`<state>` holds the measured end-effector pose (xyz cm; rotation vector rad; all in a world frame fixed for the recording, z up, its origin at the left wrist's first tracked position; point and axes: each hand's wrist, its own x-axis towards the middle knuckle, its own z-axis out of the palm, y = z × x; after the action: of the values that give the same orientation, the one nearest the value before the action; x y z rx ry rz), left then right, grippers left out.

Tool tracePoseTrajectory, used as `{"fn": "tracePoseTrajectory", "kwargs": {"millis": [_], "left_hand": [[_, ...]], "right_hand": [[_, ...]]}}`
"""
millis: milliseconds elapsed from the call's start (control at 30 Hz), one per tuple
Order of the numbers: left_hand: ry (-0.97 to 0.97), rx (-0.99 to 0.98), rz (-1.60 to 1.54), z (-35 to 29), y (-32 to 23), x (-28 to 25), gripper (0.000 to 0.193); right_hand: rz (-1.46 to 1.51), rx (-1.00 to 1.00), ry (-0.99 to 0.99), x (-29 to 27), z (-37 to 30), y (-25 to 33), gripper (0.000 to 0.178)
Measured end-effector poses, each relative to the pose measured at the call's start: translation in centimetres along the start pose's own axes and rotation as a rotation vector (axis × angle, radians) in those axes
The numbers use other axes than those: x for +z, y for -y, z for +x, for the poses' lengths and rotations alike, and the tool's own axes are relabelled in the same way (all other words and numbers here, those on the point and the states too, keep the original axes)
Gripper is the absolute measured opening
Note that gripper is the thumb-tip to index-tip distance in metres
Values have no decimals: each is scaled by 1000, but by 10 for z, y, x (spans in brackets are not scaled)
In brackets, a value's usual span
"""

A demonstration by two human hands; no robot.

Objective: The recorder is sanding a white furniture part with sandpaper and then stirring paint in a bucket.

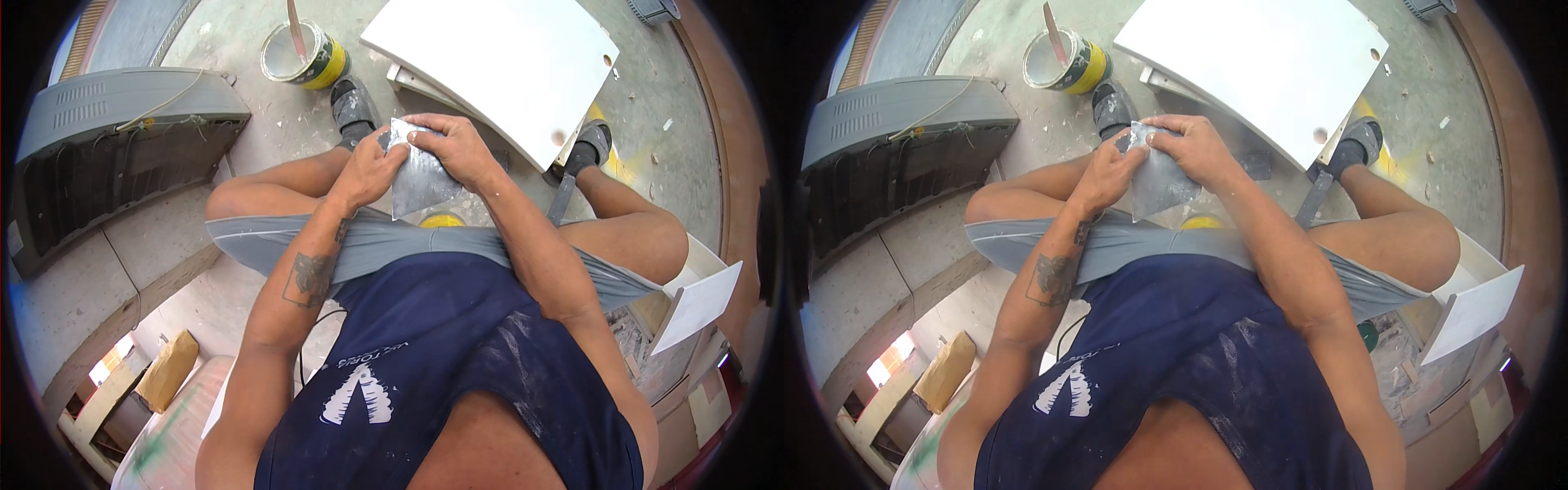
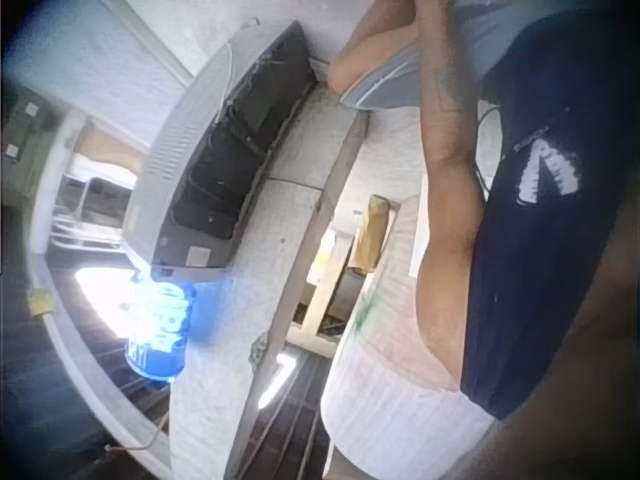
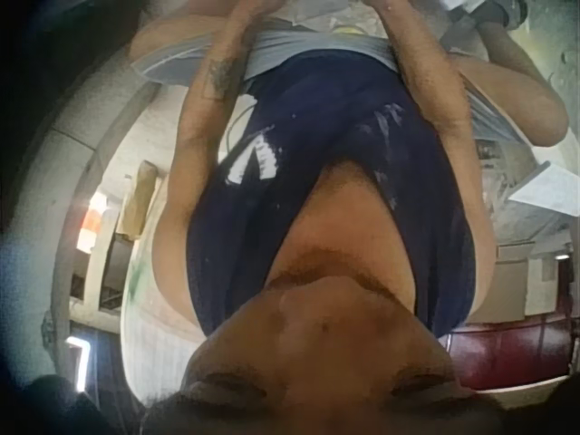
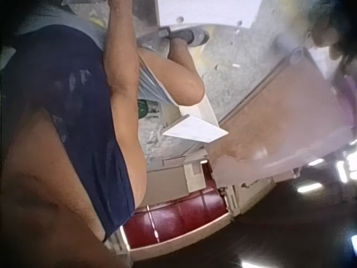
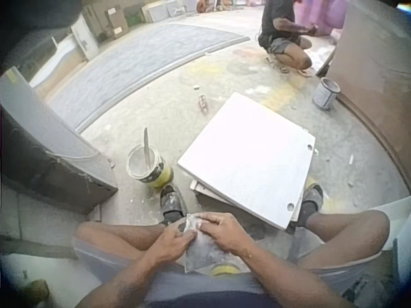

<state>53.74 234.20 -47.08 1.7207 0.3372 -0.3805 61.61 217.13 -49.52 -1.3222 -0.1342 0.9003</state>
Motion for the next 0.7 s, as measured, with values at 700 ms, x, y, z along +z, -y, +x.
{"fn": "tracePoseTrajectory", "kwargs": {"millis": [700], "left_hand": [[-91,-61,-446,0,5,6,31]], "right_hand": [[-90,-77,-145,-16,3,12,35]]}}
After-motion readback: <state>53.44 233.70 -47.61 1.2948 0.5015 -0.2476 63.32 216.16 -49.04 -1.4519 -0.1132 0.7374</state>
